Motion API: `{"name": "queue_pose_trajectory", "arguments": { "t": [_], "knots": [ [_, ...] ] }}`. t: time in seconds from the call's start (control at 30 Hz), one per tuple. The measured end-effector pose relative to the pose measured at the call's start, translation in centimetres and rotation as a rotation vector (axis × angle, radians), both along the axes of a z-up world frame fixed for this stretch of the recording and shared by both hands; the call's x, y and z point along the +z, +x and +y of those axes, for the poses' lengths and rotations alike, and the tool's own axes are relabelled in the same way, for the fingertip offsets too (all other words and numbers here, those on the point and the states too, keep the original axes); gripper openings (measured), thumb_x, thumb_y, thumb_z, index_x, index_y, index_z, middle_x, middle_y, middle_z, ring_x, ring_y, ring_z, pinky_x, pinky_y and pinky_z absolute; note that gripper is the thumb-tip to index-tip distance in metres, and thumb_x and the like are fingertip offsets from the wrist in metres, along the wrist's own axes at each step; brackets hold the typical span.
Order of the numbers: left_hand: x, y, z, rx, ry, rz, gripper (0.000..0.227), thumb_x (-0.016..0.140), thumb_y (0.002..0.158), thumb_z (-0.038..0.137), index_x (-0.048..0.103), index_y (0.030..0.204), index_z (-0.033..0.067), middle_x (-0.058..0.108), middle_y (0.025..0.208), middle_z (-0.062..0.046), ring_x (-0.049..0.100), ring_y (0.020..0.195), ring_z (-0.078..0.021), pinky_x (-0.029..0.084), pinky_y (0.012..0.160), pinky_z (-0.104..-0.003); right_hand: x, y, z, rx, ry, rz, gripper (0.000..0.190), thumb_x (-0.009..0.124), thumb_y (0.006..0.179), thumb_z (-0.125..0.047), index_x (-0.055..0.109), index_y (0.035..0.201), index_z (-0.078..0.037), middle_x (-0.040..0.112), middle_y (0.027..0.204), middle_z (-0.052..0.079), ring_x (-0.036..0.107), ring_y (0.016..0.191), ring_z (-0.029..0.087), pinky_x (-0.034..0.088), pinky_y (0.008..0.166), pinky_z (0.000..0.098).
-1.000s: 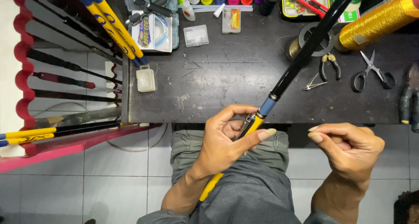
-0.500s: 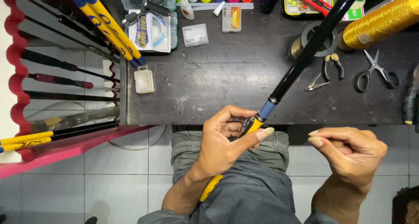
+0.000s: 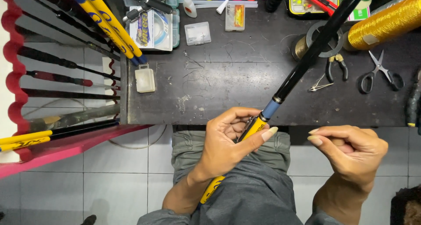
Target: The person is repairing a fishing rod at a workbench. They use a small metal tool to adjust a component on the rod's handle, then use pliers to tighten it. They also handle a small white cylindrical object and a piece of fishing line.
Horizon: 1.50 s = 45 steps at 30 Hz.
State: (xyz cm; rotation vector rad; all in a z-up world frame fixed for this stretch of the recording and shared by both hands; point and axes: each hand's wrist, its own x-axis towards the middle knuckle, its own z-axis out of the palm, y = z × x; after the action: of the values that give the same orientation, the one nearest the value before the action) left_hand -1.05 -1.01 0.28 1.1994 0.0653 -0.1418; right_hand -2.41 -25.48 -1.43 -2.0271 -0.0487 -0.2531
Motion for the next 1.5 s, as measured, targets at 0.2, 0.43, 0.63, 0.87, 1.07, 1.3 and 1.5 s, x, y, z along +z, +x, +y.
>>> {"name": "queue_pose_trajectory", "arguments": {
  "t": [0.2, 0.43, 0.63, 0.87, 1.07, 1.3, 1.5],
  "knots": [
    [-0.2, -0.2, -0.4, 0.031, 0.013, 0.045, 0.036, 0.086, 0.079, 0.009, 0.062, 0.105, 0.0054, 0.074, 0.081, -0.009, 0.065, 0.068, -0.0045, 0.054, 0.06, -0.018, 0.0, 0.0, -0.3, -0.008, -0.024, -0.01, 0.013, 0.082, 0.083, 0.0, 0.072, 0.092, 0.003, 0.066, 0.074, 0.011, 0.03, 0.051, 0.004, 0.022, 0.054, 0.019],
    [0.0, 0.3, 0.5, -0.044, -0.07, 0.015, 0.032, 0.08, 0.085, 0.008, 0.066, 0.112, -0.0026, 0.077, 0.096, -0.019, 0.072, 0.071, -0.0168, 0.067, 0.06, -0.028, -1.3, 0.2, -2.1, -0.007, -0.017, -0.028, 0.01, 0.078, 0.087, 0.006, 0.07, 0.093, 0.004, 0.07, 0.088, 0.017, 0.028, 0.051, 0.003, 0.024, 0.055, 0.0173],
    [0.3, 0.6, 0.3, -0.06, -0.01, 0.051, 0.033, 0.078, 0.087, 0.017, 0.07, 0.114, -0.0001, 0.074, 0.085, -0.006, 0.064, 0.061, -0.0095, 0.064, 0.058, -0.025, -1.1, 0.1, -2.1, -0.05, 0.009, -0.014, 0.011, 0.078, 0.087, 0.007, 0.069, 0.093, 0.006, 0.069, 0.087, 0.018, 0.029, 0.053, 0.004, 0.023, 0.056, 0.0175],
    [0.3, 0.8, 0.0, 0.113, 0.242, 0.009, 0.03, 0.086, 0.081, 0.021, 0.072, 0.105, 0.0084, 0.063, 0.07, 0.004, 0.044, 0.058, -0.001, 0.037, 0.052, -0.017, -1.4, -0.1, -2.7, -0.04, -0.003, -0.002, 0.015, 0.08, 0.084, 0.002, 0.07, 0.093, 0.005, 0.068, 0.085, 0.018, 0.029, 0.05, 0.004, 0.021, 0.054, 0.0168],
    [0.0, 1.1, -0.2, 0.168, 0.315, -0.041, 0.031, 0.087, 0.082, 0.019, 0.071, 0.106, 0.0101, 0.062, 0.068, 0.005, 0.046, 0.059, -0.0009, 0.039, 0.055, -0.018, -1.0, -0.2, -2.9, -0.021, -0.036, -0.012, 0.019, 0.082, 0.078, -0.002, 0.07, 0.092, 0.004, 0.051, 0.061, 0.005, 0.029, 0.052, 0.006, 0.024, 0.055, 0.0191],
    [0.6, 1.5, 0.5, -0.002, 0.109, 0.055, 0.027, 0.082, 0.085, 0.015, 0.07, 0.108, 0.0054, 0.075, 0.087, -0.004, 0.067, 0.075, -0.0064, 0.058, 0.07, -0.019, -1.5, 1.1, -2.4, -0.036, -0.03, 0.013, 0.013, 0.08, 0.087, 0.007, 0.07, 0.094, 0.008, 0.07, 0.09, 0.02, 0.039, 0.054, 0.006, 0.033, 0.059, 0.0174],
    [0.6, 2.1, 0.7, -0.062, 0.025, 0.074, 0.026, 0.082, 0.085, 0.01, 0.067, 0.106, 0.0053, 0.076, 0.093, -0.005, 0.071, 0.081, -0.0078, 0.06, 0.077, -0.019, -1.9, 2.2, -2.0, -0.006, -0.02, 0.004, 0.01, 0.079, 0.091, 0.008, 0.07, 0.095, 0.01, 0.07, 0.088, 0.018, 0.034, 0.053, 0.005, 0.027, 0.057, 0.017]
  ]
}}
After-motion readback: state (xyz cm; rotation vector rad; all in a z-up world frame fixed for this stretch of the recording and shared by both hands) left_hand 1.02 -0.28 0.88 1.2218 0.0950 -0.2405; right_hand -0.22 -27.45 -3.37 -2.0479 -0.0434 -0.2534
